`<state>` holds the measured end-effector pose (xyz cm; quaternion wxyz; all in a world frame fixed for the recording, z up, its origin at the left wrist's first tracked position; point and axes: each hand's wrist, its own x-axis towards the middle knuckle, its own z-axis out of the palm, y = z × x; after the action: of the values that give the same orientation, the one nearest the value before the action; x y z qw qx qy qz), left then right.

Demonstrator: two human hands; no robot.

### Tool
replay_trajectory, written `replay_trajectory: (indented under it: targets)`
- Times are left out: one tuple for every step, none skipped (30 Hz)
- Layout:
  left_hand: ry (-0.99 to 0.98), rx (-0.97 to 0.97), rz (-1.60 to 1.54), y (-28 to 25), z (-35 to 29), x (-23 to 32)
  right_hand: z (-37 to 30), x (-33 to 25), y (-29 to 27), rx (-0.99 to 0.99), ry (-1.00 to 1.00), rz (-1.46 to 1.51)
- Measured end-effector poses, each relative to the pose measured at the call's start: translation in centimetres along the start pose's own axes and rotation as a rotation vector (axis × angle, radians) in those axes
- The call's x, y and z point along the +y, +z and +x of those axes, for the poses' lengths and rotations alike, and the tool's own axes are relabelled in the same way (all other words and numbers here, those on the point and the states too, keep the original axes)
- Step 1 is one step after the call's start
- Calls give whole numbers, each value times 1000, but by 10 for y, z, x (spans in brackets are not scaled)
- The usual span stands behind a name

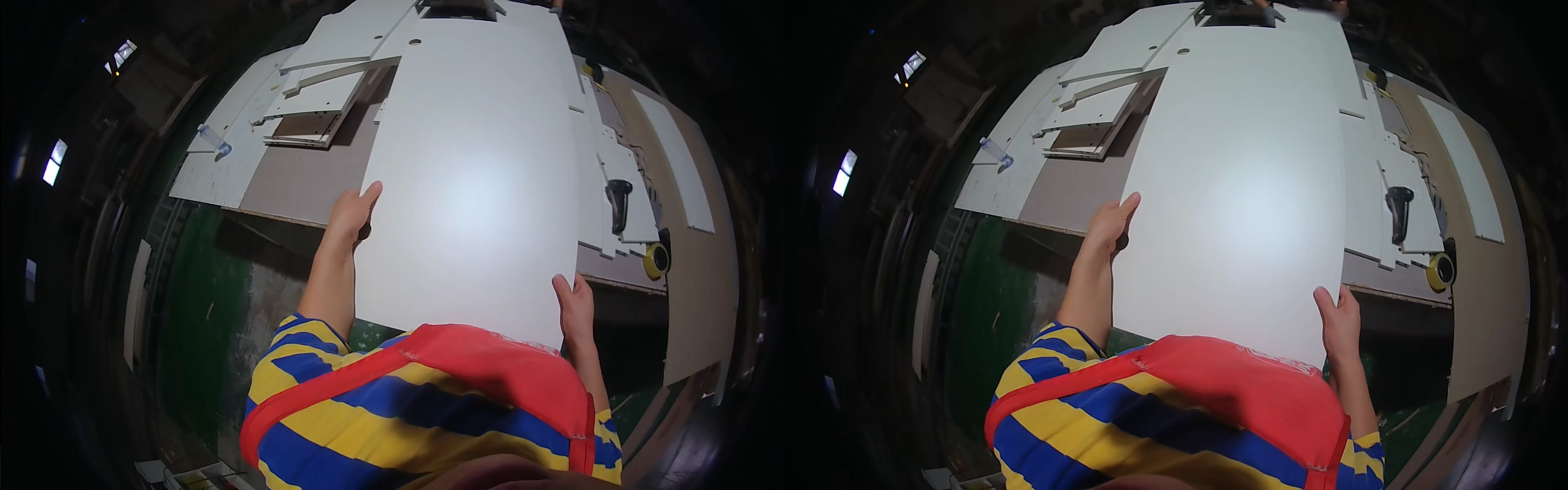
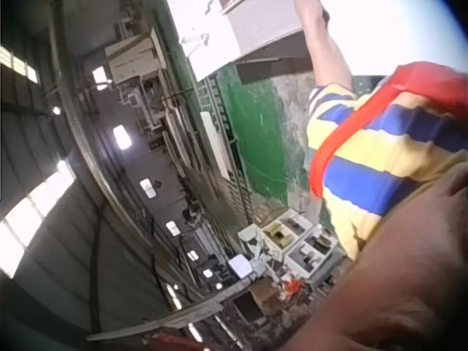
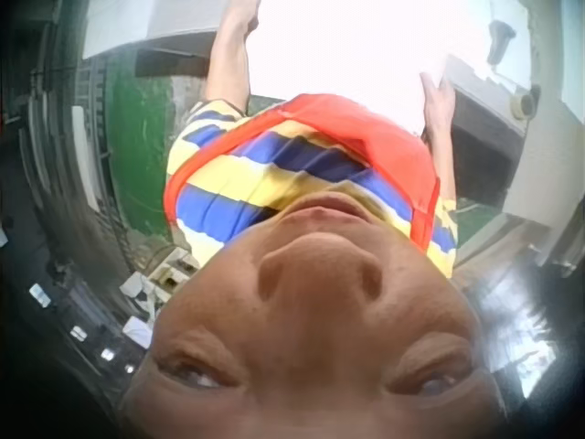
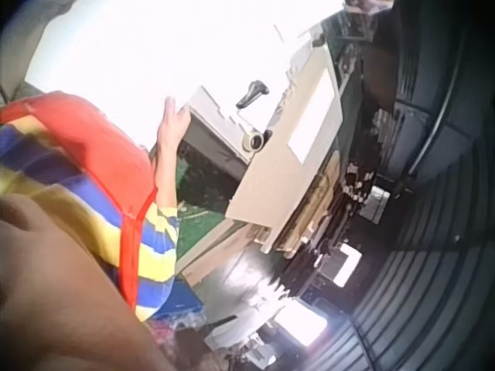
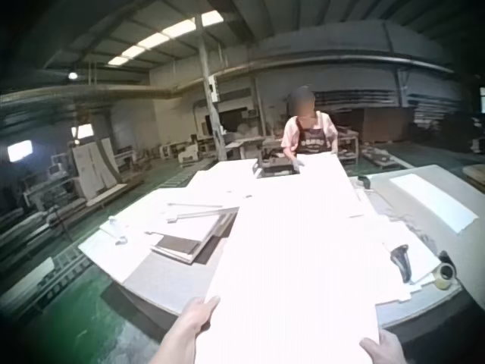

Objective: The person tapes a cardboard box, prints a label, and then assembles white flat-pack furniture panels on a workbench. They use a tape dispenser, a computer, and a power drill to join the panels together.

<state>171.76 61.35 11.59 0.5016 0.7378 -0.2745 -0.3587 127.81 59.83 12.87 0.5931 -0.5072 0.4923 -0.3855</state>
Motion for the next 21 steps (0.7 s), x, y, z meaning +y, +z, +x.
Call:
replay_trajectory:
  targets:
    - [22, -10, -2, 18, -16, 8, -18, 2, -22, 18, 15, 70]
    - [18, -32, 24, 37, -36, 18, -39, 5, -44, 47, 41, 137]
    - [14, -57, 50, 56, -56, 31, -58, 6, -65, 69, 66, 121]
    - [12, -84, 73, 74, -73, 42, -73, 5, -84, 96, 41, 85]
    - [18, -103, 69, 92, -84, 46, -87, 3, -100, 124, 17, 48]
    - [23, -122, 65, 110, -94, 49, -99, 3, -115, 152, -6, 12]
    - [24, -137, 60, 126, -104, 51, -108, 4, -131, 154, -32, 6]
    - [38, -151, 106, 143, -112, 56, -116, 7, -146, 172, -55, -12]
    - [52, -162, 152, 158, -118, 64, -122, 10, -160, 187, -78, -31]
    - [63, -166, 192, 173, -123, 69, -125, 15, -174, 194, -101, -55]
    - [67, -188, 195, 189, -124, 71, -129, 21, -186, 221, -129, -35]
    - [70, -206, 198, 206, -122, 73, -129, 23, -199, 232, -135, -7]
    - [64, -231, 205, 225, -123, 72, -131, 28, -212, 246, -129, 20]
    - [58, -254, 172, 242, -123, 71, -130, 32, -224, 259, -124, 48]
    - [52, -276, 139, 257, -123, 72, -125, 34, -238, 254, -118, 48]
    - [44, -317, 109, 277, -123, 75, -121, 37, -254, 268, -107, 45]
    - [46, -315, 137, 294, -124, 77, -118, 39, -268, 283, -96, 43]
    - [48, -313, 164, 307, -127, 79, -111, 40, -279, 284, -86, 64]
    - [55, -326, 192, 327, -127, 83, -102, 39, -291, 301, -77, 83]
    - [31, -317, 179, 344, -123, 81, -95, 36, -306, 309, -71, 97]
    - [5, -307, 167, 360, -117, 75, -90, 33, -321, 312, -61, 75]
